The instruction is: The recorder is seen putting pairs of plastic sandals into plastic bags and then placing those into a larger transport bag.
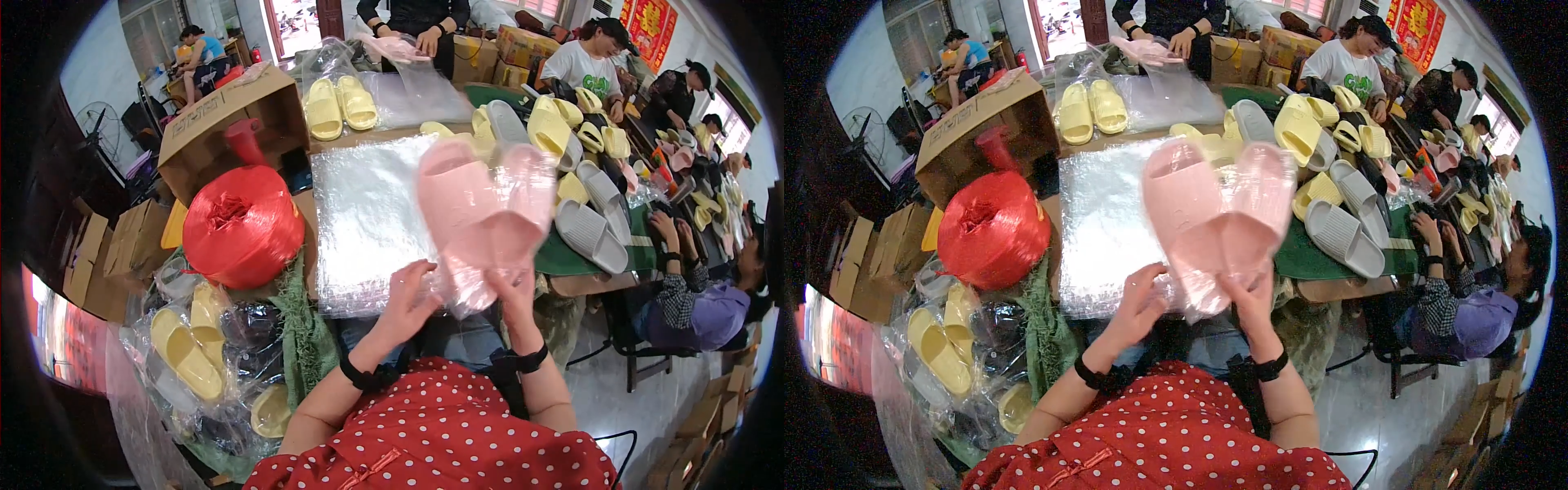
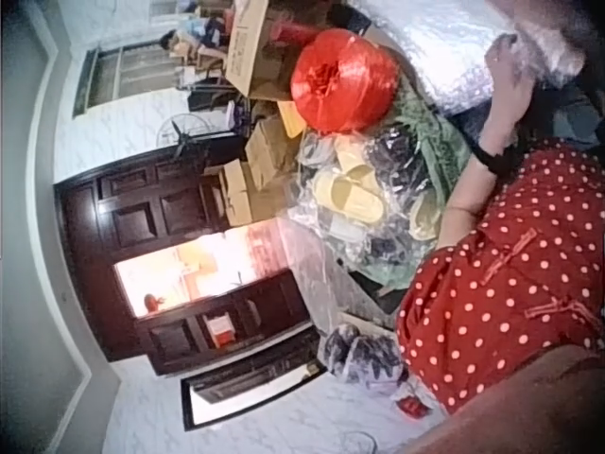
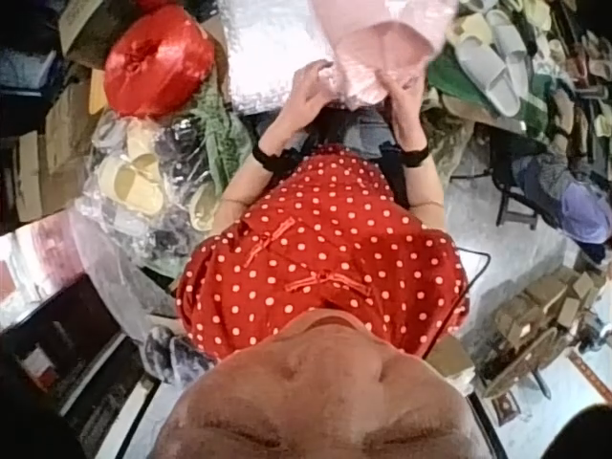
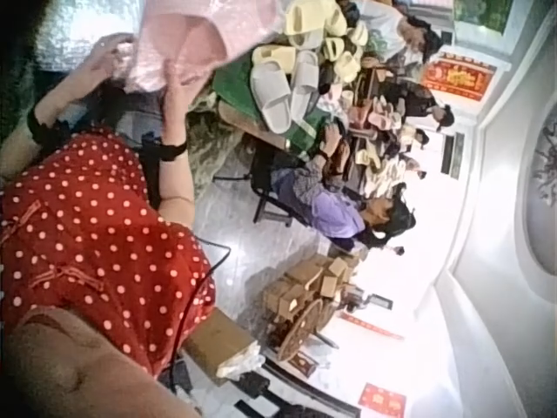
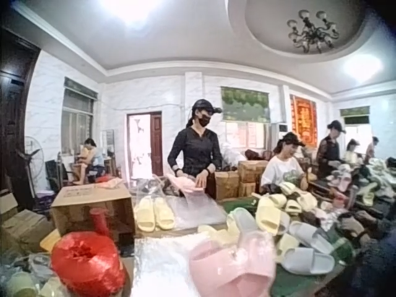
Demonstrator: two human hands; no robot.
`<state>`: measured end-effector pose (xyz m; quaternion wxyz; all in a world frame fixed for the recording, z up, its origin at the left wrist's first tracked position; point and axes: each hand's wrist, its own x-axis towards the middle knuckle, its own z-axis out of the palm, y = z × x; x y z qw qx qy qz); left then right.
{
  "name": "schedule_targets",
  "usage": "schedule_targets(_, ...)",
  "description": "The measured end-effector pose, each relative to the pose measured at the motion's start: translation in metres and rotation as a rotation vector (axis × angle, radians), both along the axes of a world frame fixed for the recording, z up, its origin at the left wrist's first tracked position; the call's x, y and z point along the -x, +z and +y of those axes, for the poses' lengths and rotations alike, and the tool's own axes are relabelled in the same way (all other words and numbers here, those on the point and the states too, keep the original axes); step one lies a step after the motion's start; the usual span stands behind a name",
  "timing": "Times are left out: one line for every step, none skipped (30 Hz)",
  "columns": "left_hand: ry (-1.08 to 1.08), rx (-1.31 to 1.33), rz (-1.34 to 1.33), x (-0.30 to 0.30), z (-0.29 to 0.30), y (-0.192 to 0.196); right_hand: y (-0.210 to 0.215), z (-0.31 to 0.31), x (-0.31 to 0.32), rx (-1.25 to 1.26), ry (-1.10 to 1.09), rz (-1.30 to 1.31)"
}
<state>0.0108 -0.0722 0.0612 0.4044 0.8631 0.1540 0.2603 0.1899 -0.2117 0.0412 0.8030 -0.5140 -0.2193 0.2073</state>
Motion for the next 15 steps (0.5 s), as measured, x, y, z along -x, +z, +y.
schedule_targets(0.078, -0.020, -0.057, 0.004, 0.007, -0.007, -0.013, -0.005, -0.015, 0.015, -0.134, -0.054)
schedule_targets(0.156, 0.140, -0.116, 0.008, 0.015, -0.014, -0.027, -0.009, -0.028, 0.030, -0.268, -0.109)
schedule_targets(0.251, 0.014, -0.041, 0.011, 0.023, -0.009, -0.018, -0.010, -0.035, -0.062, -0.438, -0.125)
schedule_targets(0.346, -0.114, 0.030, 0.016, 0.031, 0.000, -0.001, -0.009, -0.044, -0.157, -0.605, -0.145)
schedule_targets(0.410, -0.106, 0.045, 0.021, 0.037, 0.002, -0.003, -0.012, -0.063, -0.122, -0.710, -0.178)
schedule_targets(0.471, -0.100, 0.060, 0.026, 0.043, 0.003, -0.008, -0.023, -0.088, -0.089, -0.817, -0.210)
schedule_targets(0.501, -0.089, 0.056, 0.033, 0.050, 0.001, -0.018, -0.032, -0.112, -0.122, -0.905, -0.125)
schedule_targets(0.530, -0.060, 0.076, 0.040, 0.058, -0.008, -0.031, -0.042, -0.134, -0.154, -0.994, -0.039)
schedule_targets(0.545, -0.042, 0.079, 0.049, 0.063, -0.012, -0.046, -0.056, -0.148, 0.000, -1.151, -0.118)
schedule_targets(0.556, -0.021, 0.080, 0.055, 0.065, -0.013, -0.066, -0.074, -0.165, -0.150, -1.147, 0.010)
schedule_targets(0.542, -0.019, 0.077, 0.053, 0.064, -0.008, -0.104, -0.103, -0.182, 0.082, -1.284, 0.108)
schedule_targets(0.549, -0.019, 0.072, 0.051, 0.063, 0.001, -0.138, -0.122, -0.189, 0.320, -1.404, 0.212)
schedule_targets(0.569, -0.021, 0.069, 0.052, 0.063, 0.007, -0.148, -0.124, -0.193, 0.321, -1.402, 0.213)
schedule_targets(0.583, -0.023, 0.070, 0.056, 0.067, 0.005, -0.165, -0.122, -0.170, 0.357, -1.275, 0.266)
schedule_targets(0.580, -0.138, 0.087, 0.058, 0.071, 0.003, -0.172, -0.125, -0.168, 0.391, -1.159, 0.314)
